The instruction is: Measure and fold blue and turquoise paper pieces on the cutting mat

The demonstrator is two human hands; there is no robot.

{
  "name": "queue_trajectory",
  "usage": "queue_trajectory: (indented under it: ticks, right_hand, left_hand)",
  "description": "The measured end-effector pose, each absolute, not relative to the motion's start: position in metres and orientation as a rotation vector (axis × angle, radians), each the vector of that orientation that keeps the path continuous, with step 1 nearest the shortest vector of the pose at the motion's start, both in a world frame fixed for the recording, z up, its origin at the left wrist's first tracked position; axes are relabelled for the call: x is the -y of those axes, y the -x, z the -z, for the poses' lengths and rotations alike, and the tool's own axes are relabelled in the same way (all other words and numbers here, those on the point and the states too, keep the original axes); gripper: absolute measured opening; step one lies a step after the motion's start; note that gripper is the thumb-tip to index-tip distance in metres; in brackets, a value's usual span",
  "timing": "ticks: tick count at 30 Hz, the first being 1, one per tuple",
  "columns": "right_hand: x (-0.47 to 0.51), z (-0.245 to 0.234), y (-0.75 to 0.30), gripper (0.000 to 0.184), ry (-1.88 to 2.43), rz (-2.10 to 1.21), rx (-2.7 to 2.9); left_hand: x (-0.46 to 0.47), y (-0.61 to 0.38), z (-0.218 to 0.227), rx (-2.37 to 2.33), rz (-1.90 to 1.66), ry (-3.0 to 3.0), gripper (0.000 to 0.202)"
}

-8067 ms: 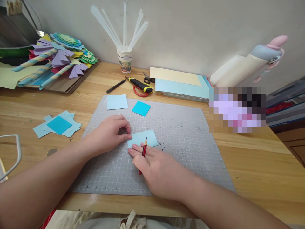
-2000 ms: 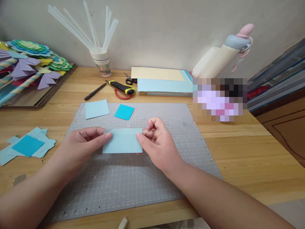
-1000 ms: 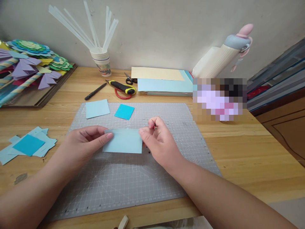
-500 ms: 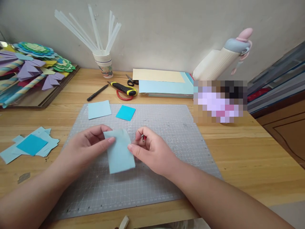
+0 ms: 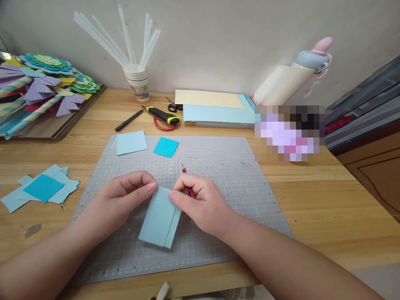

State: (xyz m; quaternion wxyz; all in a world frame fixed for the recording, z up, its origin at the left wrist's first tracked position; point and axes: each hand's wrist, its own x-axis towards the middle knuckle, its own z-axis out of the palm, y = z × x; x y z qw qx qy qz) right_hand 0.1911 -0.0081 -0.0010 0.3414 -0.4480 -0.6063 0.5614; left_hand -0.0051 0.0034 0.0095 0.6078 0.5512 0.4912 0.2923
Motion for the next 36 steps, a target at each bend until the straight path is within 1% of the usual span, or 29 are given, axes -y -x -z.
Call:
queue_trajectory:
  ticks: [2,5,10,14,21,27,31,36]
  right_hand:
    - [0.007,0.001,-0.19,0.023,1.164,-1.451,1.506]
    - [0.008,0.001,-0.189,0.022,1.162,-1.415,1.554]
    - [0.013,0.0,-0.187,0.01,1.162,-1.332,1.725]
    - [0.017,-0.002,-0.184,0.015,1.222,-1.222,1.862]
    - [0.023,0.003,-0.181,0.014,1.219,-1.129,2.009]
    - [0.021,0.001,-0.182,0.015,1.188,-1.01,1.852]
    - [0.017,-0.002,-0.195,0.017,1.224,-0.917,1.639]
    - [0.006,0.003,-0.208,0.018,1.189,-0.904,1.302]
  left_hand:
    - [-0.003,0.005,-0.009,-1.127,-0.7,-1.238,0.026]
    - [-0.003,0.005,-0.01,-1.167,-0.703,-1.26,0.022]
    - [-0.001,0.003,-0.014,-1.183,-0.597,-1.537,0.016]
    - [0.003,0.001,-0.014,-1.165,-0.521,-1.64,0.014]
    - [0.008,0.0,-0.009,-1.155,-0.512,-1.888,0.014]
    - [0.004,0.002,-0.013,-1.21,-0.554,-1.908,0.01]
    - [0.001,0.006,-0.015,-1.278,-0.56,-1.889,0.009]
    - [-0.005,0.01,-0.015,-1.423,-0.583,-1.814,0.01]
